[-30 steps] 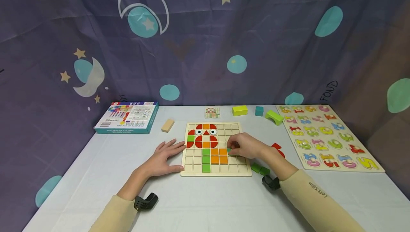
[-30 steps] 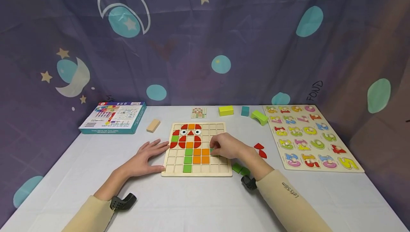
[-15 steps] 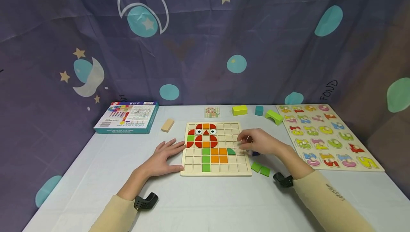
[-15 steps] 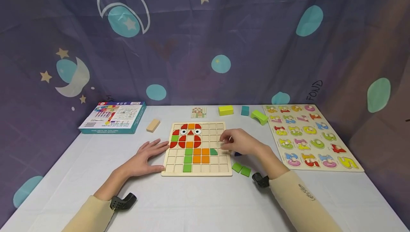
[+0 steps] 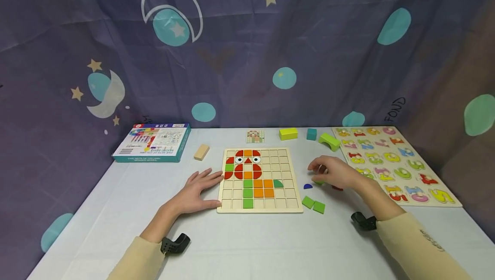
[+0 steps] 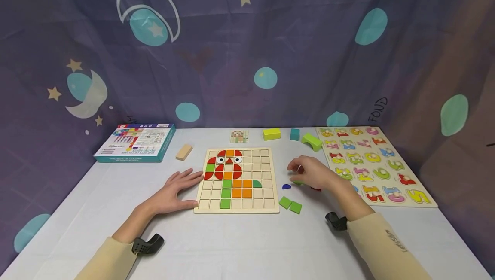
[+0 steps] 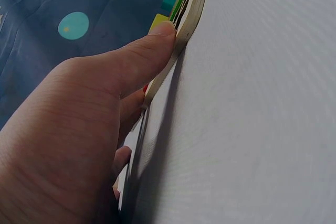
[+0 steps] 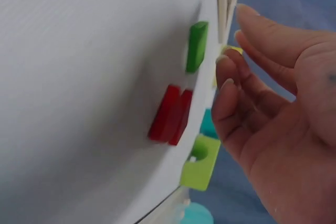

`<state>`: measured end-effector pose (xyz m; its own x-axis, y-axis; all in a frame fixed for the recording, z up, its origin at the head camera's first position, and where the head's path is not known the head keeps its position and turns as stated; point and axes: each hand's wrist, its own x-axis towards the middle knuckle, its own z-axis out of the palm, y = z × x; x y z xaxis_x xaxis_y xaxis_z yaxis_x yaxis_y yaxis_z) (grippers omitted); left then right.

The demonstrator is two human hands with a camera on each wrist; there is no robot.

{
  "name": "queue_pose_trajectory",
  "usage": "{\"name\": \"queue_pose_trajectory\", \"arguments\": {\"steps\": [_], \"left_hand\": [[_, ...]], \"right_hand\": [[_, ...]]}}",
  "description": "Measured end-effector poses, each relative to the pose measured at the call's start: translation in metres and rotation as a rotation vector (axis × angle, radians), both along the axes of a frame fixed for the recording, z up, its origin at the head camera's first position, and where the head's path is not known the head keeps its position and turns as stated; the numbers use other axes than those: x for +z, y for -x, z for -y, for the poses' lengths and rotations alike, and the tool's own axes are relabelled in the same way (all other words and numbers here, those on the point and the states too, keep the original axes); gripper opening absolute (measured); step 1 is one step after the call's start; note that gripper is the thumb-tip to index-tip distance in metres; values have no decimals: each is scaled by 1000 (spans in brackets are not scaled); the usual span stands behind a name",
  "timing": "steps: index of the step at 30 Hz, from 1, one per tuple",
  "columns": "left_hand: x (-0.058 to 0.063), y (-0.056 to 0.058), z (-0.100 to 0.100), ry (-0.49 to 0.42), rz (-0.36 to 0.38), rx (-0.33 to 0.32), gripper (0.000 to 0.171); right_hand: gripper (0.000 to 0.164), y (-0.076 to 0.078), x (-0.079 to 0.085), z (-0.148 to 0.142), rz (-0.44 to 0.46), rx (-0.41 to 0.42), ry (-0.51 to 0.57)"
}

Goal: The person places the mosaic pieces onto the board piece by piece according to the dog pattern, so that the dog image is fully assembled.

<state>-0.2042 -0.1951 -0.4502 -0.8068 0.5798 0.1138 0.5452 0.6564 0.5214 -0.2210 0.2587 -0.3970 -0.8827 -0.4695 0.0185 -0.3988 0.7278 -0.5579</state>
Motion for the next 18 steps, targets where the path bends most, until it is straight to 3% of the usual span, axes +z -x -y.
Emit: {"name": "queue_pose_trajectory", "arguments": {"steps": [18], "left_hand": [[-1,0,0,-6,-5,-1,80]], "right_hand": [[25,-3,-9,-6,76,-28,-70]]}}
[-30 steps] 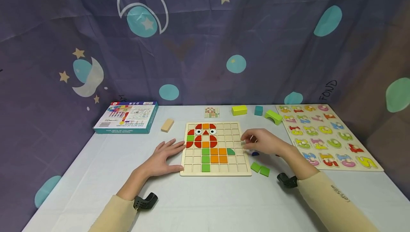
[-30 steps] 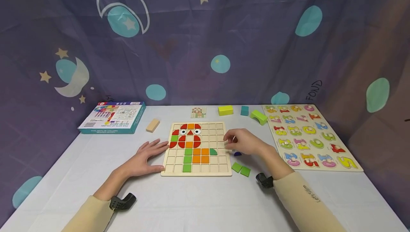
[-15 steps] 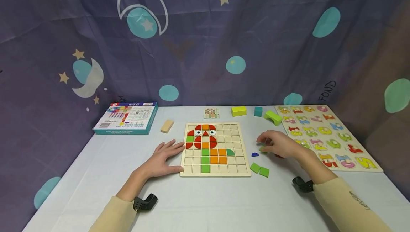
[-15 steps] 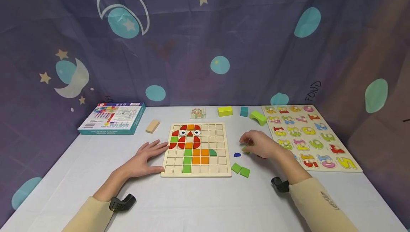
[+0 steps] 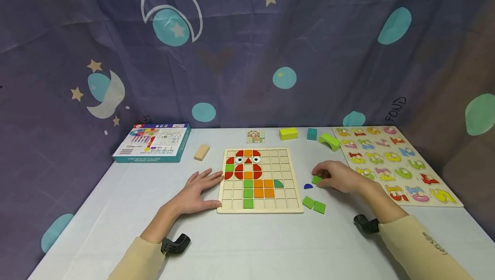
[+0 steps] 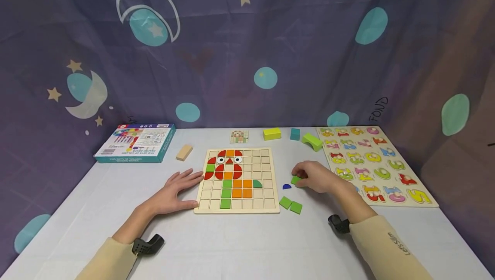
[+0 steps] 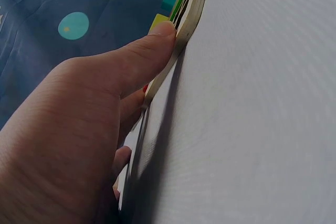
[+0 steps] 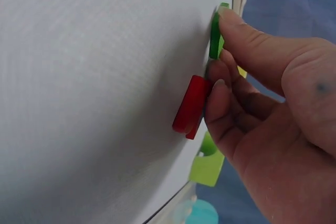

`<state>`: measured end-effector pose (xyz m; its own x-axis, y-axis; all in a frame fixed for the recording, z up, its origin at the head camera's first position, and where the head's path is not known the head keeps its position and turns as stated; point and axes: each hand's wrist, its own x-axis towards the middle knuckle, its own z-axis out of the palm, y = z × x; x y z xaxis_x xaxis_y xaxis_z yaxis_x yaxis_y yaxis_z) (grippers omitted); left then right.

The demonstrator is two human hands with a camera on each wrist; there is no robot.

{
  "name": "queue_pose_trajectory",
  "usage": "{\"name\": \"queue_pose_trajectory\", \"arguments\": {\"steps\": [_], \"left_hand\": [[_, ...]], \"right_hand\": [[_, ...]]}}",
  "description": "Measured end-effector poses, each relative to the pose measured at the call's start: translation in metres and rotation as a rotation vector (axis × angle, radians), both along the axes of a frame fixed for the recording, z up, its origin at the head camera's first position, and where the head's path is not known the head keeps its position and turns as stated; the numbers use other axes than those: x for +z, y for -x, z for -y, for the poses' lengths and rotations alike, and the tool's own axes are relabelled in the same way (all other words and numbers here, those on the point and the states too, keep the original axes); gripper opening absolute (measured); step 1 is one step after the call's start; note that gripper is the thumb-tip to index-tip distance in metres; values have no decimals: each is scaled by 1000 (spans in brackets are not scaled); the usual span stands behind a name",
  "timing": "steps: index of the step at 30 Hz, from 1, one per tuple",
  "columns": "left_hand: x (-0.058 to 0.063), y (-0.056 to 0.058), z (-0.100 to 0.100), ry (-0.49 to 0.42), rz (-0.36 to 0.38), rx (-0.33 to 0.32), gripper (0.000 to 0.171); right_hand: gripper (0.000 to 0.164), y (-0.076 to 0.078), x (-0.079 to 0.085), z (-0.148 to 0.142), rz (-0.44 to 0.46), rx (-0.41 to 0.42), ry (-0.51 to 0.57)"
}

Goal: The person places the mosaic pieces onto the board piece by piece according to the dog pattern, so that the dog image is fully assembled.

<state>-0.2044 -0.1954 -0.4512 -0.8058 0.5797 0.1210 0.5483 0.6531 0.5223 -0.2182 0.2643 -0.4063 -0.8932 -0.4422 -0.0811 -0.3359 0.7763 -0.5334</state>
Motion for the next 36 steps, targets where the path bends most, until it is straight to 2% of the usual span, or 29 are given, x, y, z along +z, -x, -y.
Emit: {"name": "queue_pose_trajectory", "arguments": {"steps": [6,19,36], "left_hand": [[1,0,0,8,4,4,80],[2,-1,1,6,6,0,80],[0,1,1,0,-1,-5,80]], "right_hand": [[19,-1,1,4,10,24,28],[12,-1,6,13,-53,48,123],[10,2,10,60,26,123,188]]}}
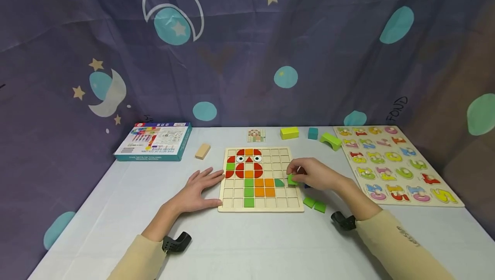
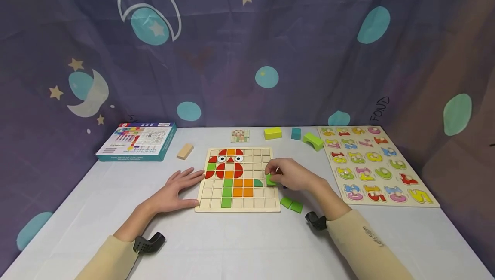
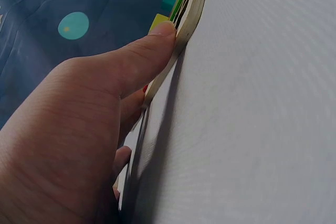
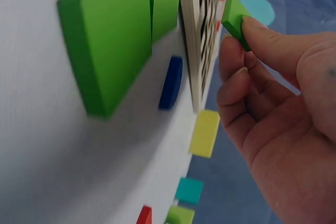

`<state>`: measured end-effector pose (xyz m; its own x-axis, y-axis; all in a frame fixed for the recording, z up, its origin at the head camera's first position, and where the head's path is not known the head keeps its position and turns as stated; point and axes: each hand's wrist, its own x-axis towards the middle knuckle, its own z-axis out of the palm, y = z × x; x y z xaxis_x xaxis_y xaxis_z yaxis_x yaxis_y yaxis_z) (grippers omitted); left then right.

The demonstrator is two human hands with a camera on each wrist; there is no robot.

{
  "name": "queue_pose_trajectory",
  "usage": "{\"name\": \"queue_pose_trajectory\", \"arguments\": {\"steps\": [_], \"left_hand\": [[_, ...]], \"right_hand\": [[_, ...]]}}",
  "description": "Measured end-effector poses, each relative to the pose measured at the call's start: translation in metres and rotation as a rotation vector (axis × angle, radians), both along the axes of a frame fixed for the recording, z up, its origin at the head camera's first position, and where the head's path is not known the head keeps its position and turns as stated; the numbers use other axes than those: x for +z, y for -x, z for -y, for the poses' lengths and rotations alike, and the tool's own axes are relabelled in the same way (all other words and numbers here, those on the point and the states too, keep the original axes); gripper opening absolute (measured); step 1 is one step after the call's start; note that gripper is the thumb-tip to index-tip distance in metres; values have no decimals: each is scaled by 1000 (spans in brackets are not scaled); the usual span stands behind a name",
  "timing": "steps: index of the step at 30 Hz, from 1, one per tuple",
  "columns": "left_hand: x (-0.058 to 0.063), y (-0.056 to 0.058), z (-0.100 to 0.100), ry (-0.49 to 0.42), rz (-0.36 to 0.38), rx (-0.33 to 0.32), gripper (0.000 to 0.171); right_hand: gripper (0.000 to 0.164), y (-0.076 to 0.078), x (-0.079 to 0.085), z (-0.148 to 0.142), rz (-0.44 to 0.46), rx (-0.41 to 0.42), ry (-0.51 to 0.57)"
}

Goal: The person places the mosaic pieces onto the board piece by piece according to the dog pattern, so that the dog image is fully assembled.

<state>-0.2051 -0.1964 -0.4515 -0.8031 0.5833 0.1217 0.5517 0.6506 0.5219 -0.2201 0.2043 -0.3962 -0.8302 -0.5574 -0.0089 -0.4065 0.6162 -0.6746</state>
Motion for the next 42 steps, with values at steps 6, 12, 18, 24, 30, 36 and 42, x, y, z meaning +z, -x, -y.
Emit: {"name": "queue_pose_trajectory", "arguments": {"steps": [6,12,18,24,30,36,42], "left_hand": [[1,1,0,-6,-8,-11,80],[2,0,0,-1,0,-7,80],[2,0,1,-1,5,-1,80],[1,0,1,5,2,0,80],[0,1,1,3,0,-7,80],[0,1,0,5,0,-3,81],[1,1,0,2,-1,-10,81]], "right_hand": [[12,0,-2,10,8,24,-15],[12,0,-2,17,0,42,-24],[12,0,-2,21,21,31,-31],[12,-1,-5,24,13,64,-33],[11,-3,-6,29,-9,110,-45],[11,-6,-6,32,-23,111,-56],[10,-9,-7,32,-30,98,-94]]}}
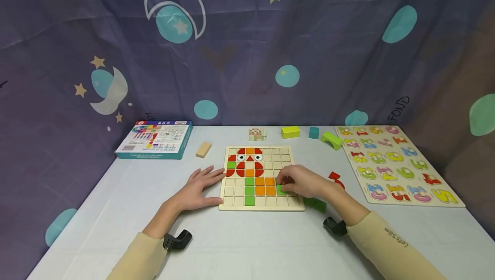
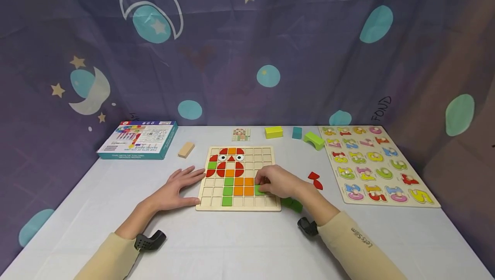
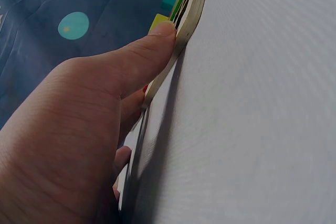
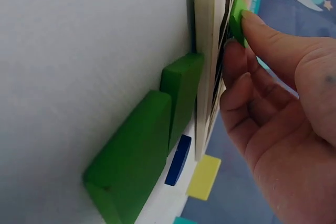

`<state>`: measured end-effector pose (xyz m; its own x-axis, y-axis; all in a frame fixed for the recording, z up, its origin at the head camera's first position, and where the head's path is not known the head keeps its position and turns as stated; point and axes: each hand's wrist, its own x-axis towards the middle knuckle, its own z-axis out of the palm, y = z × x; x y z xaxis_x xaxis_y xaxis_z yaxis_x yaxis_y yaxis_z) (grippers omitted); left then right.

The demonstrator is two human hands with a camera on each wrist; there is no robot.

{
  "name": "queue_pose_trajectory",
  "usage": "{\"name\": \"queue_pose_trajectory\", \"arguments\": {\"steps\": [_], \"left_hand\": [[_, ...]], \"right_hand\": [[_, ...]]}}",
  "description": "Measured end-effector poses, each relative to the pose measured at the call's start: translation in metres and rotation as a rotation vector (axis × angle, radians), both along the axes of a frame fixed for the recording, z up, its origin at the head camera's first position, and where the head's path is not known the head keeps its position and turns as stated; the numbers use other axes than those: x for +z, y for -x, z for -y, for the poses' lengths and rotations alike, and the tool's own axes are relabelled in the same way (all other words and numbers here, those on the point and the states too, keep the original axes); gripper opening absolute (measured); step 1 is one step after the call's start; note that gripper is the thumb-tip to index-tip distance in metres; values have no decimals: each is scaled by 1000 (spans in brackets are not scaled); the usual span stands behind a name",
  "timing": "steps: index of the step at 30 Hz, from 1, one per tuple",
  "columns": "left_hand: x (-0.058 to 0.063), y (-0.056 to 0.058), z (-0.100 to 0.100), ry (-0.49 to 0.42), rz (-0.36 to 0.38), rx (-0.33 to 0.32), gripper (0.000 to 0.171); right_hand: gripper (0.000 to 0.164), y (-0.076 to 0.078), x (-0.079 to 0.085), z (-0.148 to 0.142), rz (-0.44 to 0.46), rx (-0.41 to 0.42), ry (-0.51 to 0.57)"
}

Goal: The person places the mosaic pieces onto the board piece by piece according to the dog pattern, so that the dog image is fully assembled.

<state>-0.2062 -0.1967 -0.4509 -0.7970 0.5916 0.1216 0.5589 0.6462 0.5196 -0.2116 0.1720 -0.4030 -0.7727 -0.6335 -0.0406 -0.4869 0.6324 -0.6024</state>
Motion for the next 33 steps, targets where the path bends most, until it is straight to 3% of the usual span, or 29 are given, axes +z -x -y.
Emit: {"name": "queue_pose_trajectory", "arguments": {"steps": [12,22,33], "left_hand": [[3,-2,-1,-3,8,2,81],[4,-2,-1,6,4,4,80],[1,-1,-1,12,1,14,81]], "right_hand": [[10,-2,-1,-3,-34,14,-6],[12,-6,10,-33,0,-24,26],[20,-24,1,-60,14,-22,10]]}}
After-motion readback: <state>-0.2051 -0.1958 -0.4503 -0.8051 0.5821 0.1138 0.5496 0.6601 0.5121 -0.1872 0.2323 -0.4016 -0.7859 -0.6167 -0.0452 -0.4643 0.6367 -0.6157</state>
